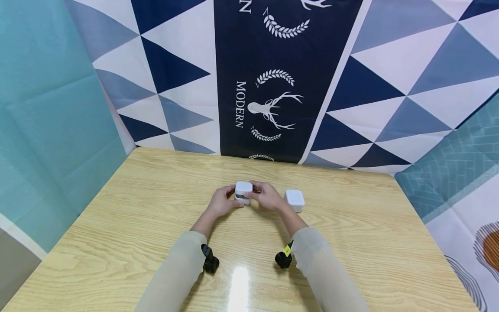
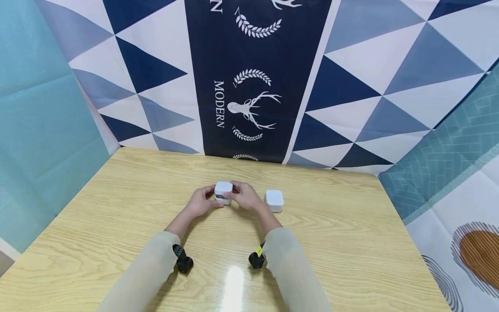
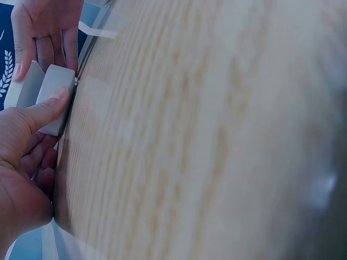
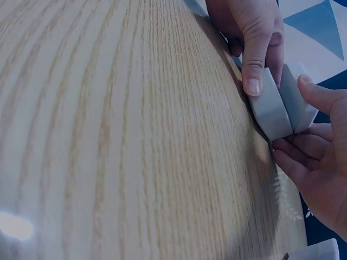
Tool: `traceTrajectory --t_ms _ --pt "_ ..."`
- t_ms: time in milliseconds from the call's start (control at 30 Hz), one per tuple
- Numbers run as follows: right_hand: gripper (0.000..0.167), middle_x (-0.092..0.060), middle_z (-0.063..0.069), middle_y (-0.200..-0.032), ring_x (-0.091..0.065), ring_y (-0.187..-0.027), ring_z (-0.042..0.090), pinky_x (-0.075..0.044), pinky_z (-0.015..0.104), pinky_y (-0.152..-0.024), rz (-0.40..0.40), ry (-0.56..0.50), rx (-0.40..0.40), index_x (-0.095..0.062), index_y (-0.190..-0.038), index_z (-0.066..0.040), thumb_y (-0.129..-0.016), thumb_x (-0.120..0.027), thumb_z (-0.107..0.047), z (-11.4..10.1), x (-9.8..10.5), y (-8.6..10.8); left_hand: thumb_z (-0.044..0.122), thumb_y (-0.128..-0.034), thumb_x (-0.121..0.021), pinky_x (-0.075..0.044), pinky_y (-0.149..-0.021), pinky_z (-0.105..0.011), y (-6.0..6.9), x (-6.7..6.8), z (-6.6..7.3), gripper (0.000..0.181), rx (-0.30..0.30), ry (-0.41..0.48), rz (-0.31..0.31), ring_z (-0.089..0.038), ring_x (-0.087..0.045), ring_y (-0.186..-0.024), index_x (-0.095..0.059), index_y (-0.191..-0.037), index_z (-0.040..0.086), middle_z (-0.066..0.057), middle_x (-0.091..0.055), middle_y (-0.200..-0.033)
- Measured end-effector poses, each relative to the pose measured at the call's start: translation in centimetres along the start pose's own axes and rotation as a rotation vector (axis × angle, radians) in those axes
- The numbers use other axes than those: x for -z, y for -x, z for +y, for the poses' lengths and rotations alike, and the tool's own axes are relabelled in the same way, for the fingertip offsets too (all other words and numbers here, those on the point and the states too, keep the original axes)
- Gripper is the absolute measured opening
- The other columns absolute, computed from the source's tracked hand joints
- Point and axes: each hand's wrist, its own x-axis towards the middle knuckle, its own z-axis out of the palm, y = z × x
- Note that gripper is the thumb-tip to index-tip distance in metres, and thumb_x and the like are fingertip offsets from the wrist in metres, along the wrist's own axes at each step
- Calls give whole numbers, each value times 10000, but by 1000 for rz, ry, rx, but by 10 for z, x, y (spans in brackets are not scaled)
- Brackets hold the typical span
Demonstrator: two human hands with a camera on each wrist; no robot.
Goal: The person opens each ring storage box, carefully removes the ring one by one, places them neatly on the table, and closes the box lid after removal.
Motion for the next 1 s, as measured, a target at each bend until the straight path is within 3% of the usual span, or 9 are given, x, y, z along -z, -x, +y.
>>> traceTrajectory --t_ms 1000 --pt "614 -515 127 -1374 -489 -1264 265 -406 431 -1048 14 -42 -3 -416 -1407 -60 -905 -601 -363 3 0 -1 161 -783 -758 -363 -1092 -405 1 0 3 659 13 -15 -1 -288 -435 -1312 -471 -1360 25 -153 -501 -1381"
